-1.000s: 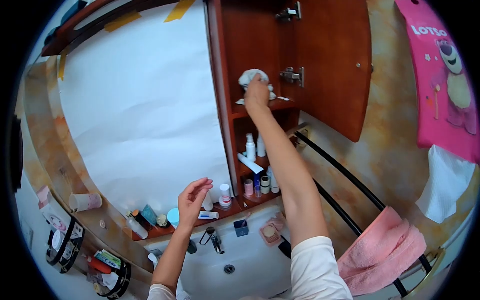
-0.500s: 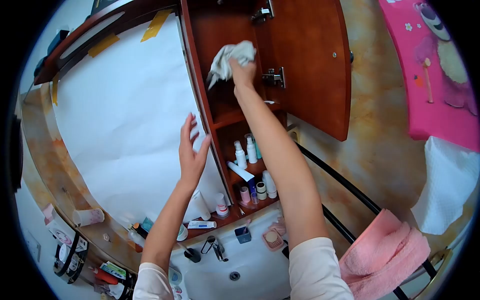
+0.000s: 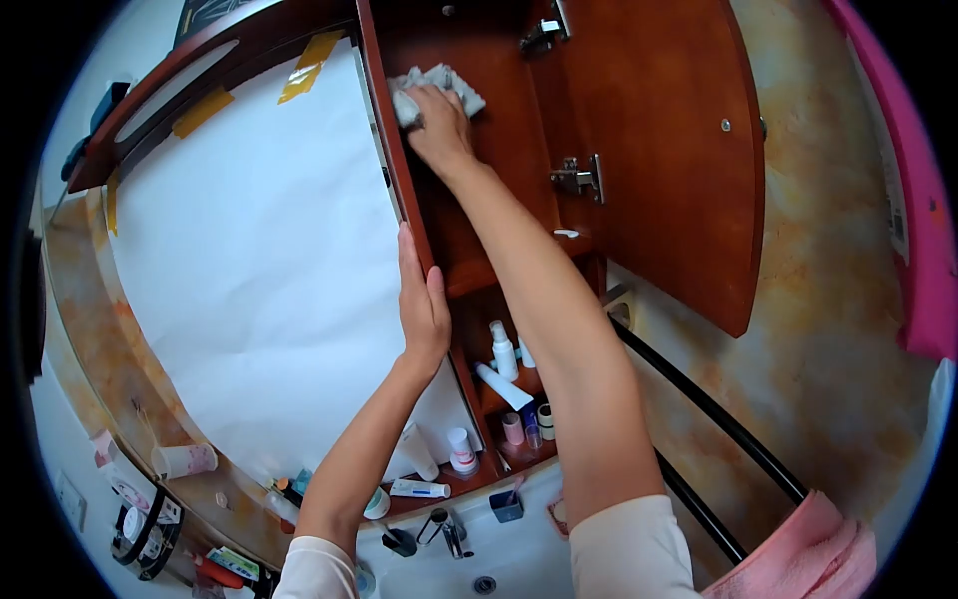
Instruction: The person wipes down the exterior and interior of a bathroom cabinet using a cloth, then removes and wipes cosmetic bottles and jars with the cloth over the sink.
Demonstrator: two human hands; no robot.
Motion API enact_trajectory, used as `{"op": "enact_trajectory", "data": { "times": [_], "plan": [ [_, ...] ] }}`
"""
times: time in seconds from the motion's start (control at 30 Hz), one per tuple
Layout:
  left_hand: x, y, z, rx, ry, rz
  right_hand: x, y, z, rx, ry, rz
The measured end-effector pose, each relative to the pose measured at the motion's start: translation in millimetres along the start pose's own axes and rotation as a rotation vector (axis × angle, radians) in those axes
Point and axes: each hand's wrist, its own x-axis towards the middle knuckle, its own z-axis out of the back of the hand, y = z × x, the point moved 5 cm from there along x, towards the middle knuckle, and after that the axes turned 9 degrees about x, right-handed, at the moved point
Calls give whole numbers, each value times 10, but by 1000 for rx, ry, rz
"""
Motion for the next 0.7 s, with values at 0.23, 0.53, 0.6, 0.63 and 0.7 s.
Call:
{"op": "enact_trajectory", "data": {
  "times": [0.23, 0.53, 0.6, 0.63, 0.7],
  "plan": [
    [-5, -39, 16, 24, -37, -10, -595, 142, 175, 32, 137, -79],
    [-7, -89, 139, -10, 26, 32, -1328, 135, 227, -95, 608, -460],
    [-87, -82, 299, -37, 98, 34, -1206, 97, 235, -177, 773, -600],
    [-197, -129, 436, -53, 141, 48, -1133, 111, 319, -149, 735, -614],
    [-476, -206, 741, -103, 182, 123, -1091, 24, 578, -119, 478, -670]
  ]
}}
